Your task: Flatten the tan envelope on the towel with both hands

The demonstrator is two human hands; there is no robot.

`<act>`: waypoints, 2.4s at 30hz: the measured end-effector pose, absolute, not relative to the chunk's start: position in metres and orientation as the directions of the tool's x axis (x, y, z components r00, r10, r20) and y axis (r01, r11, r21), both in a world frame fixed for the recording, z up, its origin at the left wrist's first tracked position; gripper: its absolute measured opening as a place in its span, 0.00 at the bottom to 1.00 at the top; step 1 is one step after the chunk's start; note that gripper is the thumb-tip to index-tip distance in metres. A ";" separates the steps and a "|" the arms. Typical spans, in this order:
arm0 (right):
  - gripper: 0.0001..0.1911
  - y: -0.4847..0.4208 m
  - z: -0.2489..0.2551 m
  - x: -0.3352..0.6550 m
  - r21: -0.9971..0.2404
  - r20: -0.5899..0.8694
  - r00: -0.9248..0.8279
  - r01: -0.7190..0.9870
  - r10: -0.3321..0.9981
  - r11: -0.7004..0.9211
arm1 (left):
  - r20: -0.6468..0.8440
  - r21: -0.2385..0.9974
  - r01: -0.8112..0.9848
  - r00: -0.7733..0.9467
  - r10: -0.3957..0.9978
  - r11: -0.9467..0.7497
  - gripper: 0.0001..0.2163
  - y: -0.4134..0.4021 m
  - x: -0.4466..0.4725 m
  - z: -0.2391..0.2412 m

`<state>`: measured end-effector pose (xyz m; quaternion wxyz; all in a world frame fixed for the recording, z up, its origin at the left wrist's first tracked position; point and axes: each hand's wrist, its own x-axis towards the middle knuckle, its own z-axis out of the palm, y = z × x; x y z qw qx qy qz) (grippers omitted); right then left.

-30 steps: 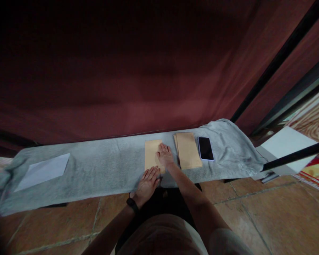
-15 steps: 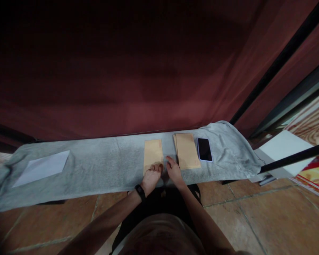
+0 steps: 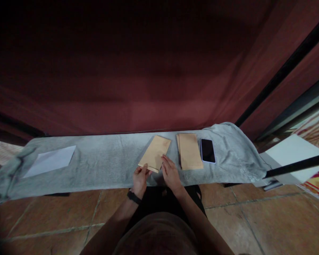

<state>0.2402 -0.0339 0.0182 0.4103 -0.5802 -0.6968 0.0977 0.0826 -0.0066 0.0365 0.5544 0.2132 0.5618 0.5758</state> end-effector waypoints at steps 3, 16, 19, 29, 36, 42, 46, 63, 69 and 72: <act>0.24 -0.046 0.021 0.224 -0.566 0.434 -0.121 0.735 0.893 0.375 | -0.405 0.864 -0.437 -0.307 0.861 0.250 0.25 -0.020 0.091 0.018; 0.29 -0.077 -0.014 0.215 -0.263 0.367 -0.330 0.860 0.870 0.438 | -0.035 0.941 0.337 0.063 0.997 0.012 0.19 -0.049 0.067 0.019; 0.24 -0.077 -0.019 0.214 -0.244 0.399 -0.325 0.864 0.857 0.441 | 0.180 0.758 0.513 0.430 0.885 -0.403 0.20 -0.024 0.083 0.026; 0.30 -0.079 -0.009 0.213 -0.198 0.354 -0.301 0.901 0.885 0.386 | 0.042 0.230 0.606 0.775 0.630 -0.761 0.26 0.100 0.124 -0.003; 0.30 -0.079 -0.003 0.215 -0.205 0.310 -0.321 0.897 0.895 0.393 | 0.067 0.182 0.606 0.778 0.624 -0.775 0.28 0.128 0.136 -0.008; 0.30 -0.078 -0.004 0.214 -0.213 0.312 -0.316 0.896 0.896 0.390 | 0.052 0.165 0.502 0.855 0.516 -0.849 0.26 0.118 0.121 -0.007; 0.30 -0.078 -0.006 0.214 -0.218 0.320 -0.318 0.892 0.892 0.396 | 0.045 0.193 0.482 0.866 0.498 -0.855 0.26 0.106 0.107 -0.004; 0.25 -0.085 -0.013 0.211 -0.256 0.329 -0.249 0.905 0.911 0.340 | 0.010 0.290 0.479 0.864 0.503 -0.829 0.26 0.054 0.063 0.004; 0.28 -0.087 -0.012 0.212 -0.248 0.335 -0.229 0.914 0.914 0.321 | 0.050 0.238 0.513 0.842 0.538 -0.825 0.28 0.024 0.044 0.012; 0.29 -0.088 -0.011 0.215 -0.250 0.333 -0.210 0.920 0.919 0.301 | 0.044 0.207 0.518 0.843 0.537 -0.830 0.28 0.014 0.031 0.015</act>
